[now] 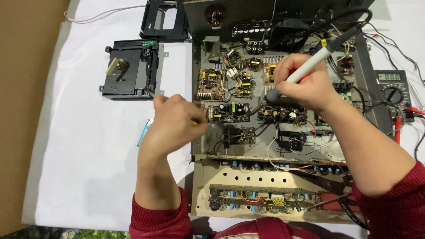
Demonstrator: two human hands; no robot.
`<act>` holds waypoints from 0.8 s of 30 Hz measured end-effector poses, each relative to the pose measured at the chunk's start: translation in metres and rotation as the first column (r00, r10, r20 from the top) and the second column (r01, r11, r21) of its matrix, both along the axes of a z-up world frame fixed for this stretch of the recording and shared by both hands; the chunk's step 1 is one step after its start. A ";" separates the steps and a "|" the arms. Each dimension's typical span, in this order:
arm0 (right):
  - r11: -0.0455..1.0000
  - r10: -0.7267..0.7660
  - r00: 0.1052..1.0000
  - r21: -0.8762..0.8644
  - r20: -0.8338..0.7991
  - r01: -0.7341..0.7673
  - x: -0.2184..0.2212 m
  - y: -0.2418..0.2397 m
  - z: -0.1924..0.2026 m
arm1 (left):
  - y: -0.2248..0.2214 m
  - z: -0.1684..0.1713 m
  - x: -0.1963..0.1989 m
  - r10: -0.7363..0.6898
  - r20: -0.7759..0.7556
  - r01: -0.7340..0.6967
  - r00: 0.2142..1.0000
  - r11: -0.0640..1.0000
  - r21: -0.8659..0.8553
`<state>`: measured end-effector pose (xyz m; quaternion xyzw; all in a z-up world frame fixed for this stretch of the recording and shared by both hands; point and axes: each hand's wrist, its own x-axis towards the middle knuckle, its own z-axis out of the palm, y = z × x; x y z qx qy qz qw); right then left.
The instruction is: Soldering electrical connections on a circuit board inside a disassembled electronic device on a repair bench.
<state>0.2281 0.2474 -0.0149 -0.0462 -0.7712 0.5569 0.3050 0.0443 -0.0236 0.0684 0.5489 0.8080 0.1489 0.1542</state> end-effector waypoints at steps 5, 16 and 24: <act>1.000 -0.011 0.990 0.031 0.143 0.007 0.011 -0.012 0.042 | 0.011 -0.021 0.014 -0.116 -0.045 0.113 0.992 0.992 -0.062; 0.967 -0.193 0.557 0.254 0.808 -0.034 0.065 -0.072 0.072 | 0.007 -0.021 0.040 -0.258 -0.304 0.226 0.917 0.965 -0.135; 0.955 -0.233 0.866 0.271 0.443 0.118 0.088 -0.080 0.038 | 0.012 -0.022 0.048 -0.288 -0.311 0.205 0.906 0.940 -0.272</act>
